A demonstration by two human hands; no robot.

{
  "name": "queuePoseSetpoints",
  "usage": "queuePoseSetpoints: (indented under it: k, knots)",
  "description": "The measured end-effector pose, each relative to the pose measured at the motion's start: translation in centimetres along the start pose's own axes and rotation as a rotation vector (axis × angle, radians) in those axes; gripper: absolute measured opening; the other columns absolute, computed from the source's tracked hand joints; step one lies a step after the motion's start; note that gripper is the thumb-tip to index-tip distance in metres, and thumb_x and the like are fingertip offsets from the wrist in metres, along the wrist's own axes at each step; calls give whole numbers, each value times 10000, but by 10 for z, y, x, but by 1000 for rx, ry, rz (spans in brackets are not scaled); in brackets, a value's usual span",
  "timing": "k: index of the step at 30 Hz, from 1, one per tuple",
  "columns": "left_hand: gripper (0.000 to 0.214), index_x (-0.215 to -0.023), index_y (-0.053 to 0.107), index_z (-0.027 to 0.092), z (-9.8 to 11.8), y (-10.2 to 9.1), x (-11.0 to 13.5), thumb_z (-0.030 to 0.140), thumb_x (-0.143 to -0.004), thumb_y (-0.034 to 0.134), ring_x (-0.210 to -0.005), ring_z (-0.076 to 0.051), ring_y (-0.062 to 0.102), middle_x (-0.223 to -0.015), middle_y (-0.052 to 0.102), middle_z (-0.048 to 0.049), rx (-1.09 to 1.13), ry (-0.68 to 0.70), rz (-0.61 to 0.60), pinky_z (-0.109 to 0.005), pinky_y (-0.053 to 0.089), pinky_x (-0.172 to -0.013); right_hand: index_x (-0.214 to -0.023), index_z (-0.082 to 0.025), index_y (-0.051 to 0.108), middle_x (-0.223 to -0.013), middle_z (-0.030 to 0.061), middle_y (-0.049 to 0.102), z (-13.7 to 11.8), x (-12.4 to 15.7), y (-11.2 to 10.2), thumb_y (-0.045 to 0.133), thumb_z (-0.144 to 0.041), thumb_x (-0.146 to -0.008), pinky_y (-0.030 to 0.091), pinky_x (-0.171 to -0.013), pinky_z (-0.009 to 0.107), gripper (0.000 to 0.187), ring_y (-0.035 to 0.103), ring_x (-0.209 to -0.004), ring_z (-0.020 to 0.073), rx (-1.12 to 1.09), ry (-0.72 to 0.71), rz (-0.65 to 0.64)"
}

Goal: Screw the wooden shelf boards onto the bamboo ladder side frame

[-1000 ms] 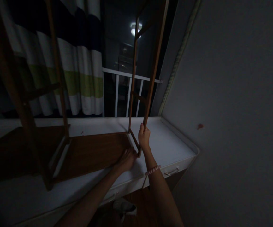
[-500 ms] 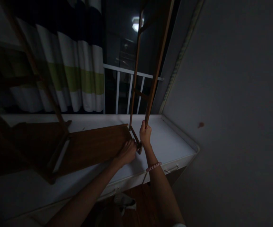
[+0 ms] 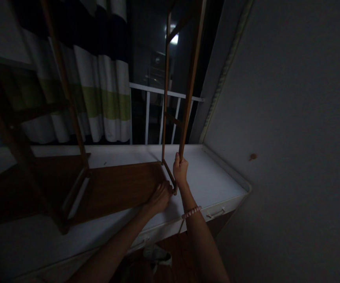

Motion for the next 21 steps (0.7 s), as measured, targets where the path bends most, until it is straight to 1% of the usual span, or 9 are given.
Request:
queuePoseSetpoints:
  k: [4, 9, 15, 21]
  knots:
    - [284, -881, 521, 117, 0, -4, -1, 38, -725, 298, -937, -233, 418, -951, 486, -137, -1, 0, 20, -385, 297, -807, -491, -196, 318, -370, -47, 330, 1, -1, 0, 258, -477, -798, 259, -381, 209, 421, 333, -367, 75, -6, -2, -8]
    - [284, -931, 499, 95, -1, -3, -2, 45, -724, 310, -999, -244, 388, -1017, 465, -160, -22, 8, -2, -387, 276, -845, -473, -198, 296, -363, -49, 311, 3, -2, -4, 251, -485, -797, 248, -370, 208, 435, 321, -357, 70, -23, 9, 12]
    - [324, -967, 466, 104, -2, -1, -2, 14, -681, 343, -1013, -234, 382, -1039, 455, -145, -25, 2, 5, -375, 265, -863, -459, -198, 293, -355, -50, 304, 7, -1, -4, 245, -490, -798, 251, -370, 206, 450, 323, -351, 70, -31, 24, 3]
    - [281, -967, 461, 100, 0, -4, -1, 60, -721, 331, -1002, -238, 385, -1043, 449, -151, -56, 32, 20, -384, 277, -849, -462, -195, 308, -359, -50, 320, 4, -2, -5, 279, -506, -780, 246, -352, 200, 445, 322, -339, 65, -84, 46, 19]
Point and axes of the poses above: each hand's wrist, its own x-axis away from the middle knuckle, its own y-axis out of the palm, z = x × y, the point moved 8 cm from there along -x, towards the middle knuckle
